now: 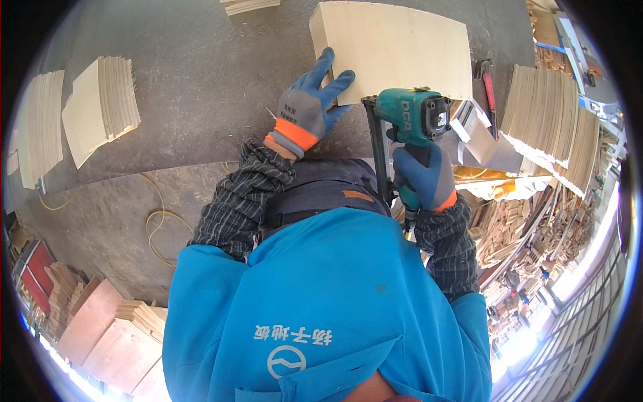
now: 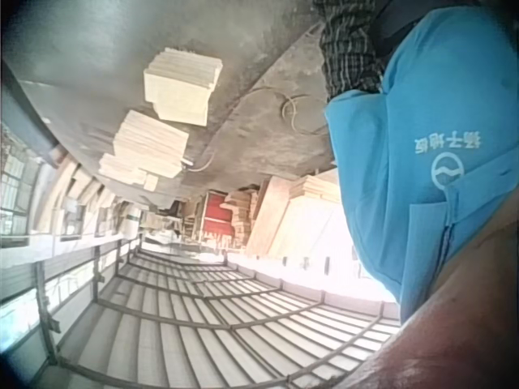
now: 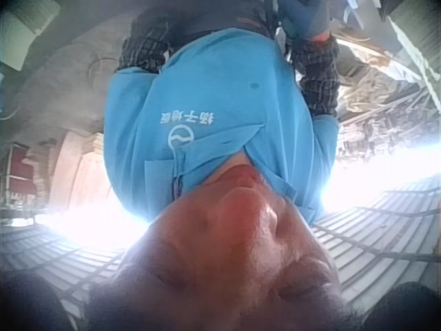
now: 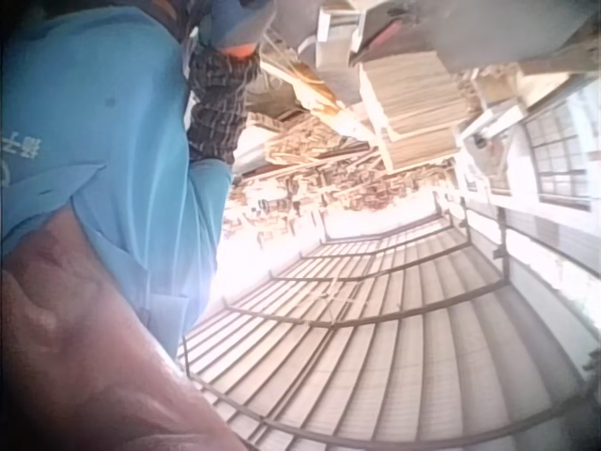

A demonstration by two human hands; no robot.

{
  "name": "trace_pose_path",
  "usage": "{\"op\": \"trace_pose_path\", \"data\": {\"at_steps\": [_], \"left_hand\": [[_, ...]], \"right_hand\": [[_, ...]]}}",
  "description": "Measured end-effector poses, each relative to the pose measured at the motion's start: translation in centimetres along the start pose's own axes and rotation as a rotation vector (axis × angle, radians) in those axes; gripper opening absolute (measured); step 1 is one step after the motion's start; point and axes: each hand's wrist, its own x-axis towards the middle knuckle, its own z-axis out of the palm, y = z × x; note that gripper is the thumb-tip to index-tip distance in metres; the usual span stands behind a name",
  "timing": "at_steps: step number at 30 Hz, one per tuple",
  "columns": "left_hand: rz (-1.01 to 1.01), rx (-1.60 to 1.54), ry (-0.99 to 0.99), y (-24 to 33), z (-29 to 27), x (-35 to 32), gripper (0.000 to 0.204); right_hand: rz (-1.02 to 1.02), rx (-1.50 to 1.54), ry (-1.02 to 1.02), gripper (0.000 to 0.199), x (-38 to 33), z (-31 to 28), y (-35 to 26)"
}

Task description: The recorder uses a pneumatic nail gun and a hammer to assemble wooden panels into boxes in a workshop setting.

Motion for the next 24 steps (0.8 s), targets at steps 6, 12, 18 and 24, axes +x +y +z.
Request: {"op": "trace_pose_path", "data": {"at_steps": [6,12,18,24], "left_hand": [[-0.005,0.012,-0.003,0.0,0.0,-0.1,0.064],[0.002,0.014,0.001,0.0,-0.2,-0.1,0.063],[0.025,0.025,0.025,-0.4,0.1,-0.1,0.065],[0.022,0.023,-0.036,-0.8,0.1,-0.2,0.079]], "right_hand": [[0.03,-0.022,-0.008,0.034,-0.2,0.1,-0.5],[0.025,-0.024,-0.027,0.043,-0.2,0.3,-0.7],[0.02,0.013,-0.012,0.036,-1.0,0.4,-1.4],[-0.005,-0.031,-0.087,0.044,-0.7,1.2,-1.1]]}}
